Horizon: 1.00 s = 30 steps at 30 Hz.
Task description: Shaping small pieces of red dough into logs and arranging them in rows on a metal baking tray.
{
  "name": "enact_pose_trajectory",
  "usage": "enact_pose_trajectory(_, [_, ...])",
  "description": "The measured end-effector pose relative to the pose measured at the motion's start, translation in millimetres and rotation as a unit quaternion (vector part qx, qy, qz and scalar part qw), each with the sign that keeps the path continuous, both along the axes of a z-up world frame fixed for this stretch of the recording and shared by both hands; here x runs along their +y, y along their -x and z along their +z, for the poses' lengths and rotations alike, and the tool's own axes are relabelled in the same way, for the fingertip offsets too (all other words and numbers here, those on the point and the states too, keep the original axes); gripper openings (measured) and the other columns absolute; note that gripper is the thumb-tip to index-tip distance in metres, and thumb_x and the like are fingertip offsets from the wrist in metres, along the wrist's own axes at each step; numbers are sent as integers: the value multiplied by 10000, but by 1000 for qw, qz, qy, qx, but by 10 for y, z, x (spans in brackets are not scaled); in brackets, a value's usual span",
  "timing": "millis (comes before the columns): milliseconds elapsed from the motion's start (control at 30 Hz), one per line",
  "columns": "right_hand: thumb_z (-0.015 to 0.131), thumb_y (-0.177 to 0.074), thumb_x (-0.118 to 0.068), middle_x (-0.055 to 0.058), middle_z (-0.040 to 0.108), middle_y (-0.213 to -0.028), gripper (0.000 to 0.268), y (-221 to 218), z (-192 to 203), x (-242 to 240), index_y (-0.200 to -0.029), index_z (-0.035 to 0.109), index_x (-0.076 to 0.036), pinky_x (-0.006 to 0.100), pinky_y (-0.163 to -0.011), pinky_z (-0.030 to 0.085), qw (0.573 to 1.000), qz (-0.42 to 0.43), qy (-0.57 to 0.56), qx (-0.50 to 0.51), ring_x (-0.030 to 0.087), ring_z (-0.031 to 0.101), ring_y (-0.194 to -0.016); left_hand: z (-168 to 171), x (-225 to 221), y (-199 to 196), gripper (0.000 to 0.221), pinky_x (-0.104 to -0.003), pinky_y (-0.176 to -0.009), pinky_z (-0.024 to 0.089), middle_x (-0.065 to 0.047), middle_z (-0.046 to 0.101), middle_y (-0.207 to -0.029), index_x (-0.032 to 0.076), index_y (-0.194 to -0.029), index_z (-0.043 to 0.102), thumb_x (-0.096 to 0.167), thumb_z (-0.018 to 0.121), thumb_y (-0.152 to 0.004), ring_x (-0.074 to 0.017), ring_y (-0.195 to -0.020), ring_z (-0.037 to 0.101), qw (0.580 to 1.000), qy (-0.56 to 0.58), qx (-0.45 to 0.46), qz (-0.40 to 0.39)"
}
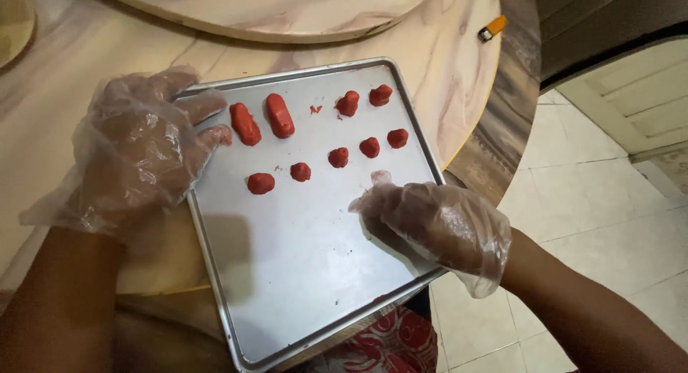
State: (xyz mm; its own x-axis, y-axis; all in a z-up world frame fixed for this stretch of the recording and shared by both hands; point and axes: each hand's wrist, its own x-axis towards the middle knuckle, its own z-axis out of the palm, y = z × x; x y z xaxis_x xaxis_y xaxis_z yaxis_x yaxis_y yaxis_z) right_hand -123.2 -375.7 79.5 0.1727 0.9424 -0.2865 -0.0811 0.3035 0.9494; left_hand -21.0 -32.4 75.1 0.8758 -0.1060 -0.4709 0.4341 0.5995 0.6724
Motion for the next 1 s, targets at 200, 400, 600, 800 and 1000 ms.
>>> enact_pose_trajectory(200, [606,-1176,-21,88,318,-1664,590,7,125,-103,-1632,237,-91,287,-1152,471,798,-52,-343,493,197,341,-1521,-278,150,-18,152,-577,-1049,511,-60,565,-1481,193,-1087,672,258,583,-982,-395,-1365,587,972,112,-182,-101])
enact_pose_trajectory(400, [406,-1133,-381,201,215,-1673,563,-61,287,203,-1600,203,-142,549,-1197,371,973,-191,64,110,374,358,-1363,-37,12,-45,254,-407,-1070,518,9,623,-1455,151,-1199,628,215,585,-956,-239,-1327,633,964,-103,-179,-169])
enact_pose_trajectory(600, [664,-949,-118,131,484,-1330,398,-88,44,180,-1324,546,-53,549,-1100,486,907,-224,157,321,298,673,-992,-236,53,-129,390,-514,-839,619,-107,586,-1458,62,-1285,558,166,495,-915,-343,-1278,695,995,-44,-74,-49])
enact_pose_trajectory(800, [503,-1090,-245,51,577,-849,320,18,83,69,-1200,584,45,466,-1165,437,948,-227,-10,223,170,654,-768,-222,52,-79,320,-583,-952,587,-140,575,-1509,101,-1190,531,129,443,-884,-421,-1371,646,993,8,-110,-42])
enact_pose_trajectory(1000, [730,-1042,15,51,584,-1415,480,-48,139,-78,-1445,477,-50,135,-843,675,551,-53,-461,694,30,699,-958,-19,30,54,261,-488,-845,661,-143,682,-1337,-9,-1036,641,134,561,-832,-351,-1146,755,999,-7,-36,9])
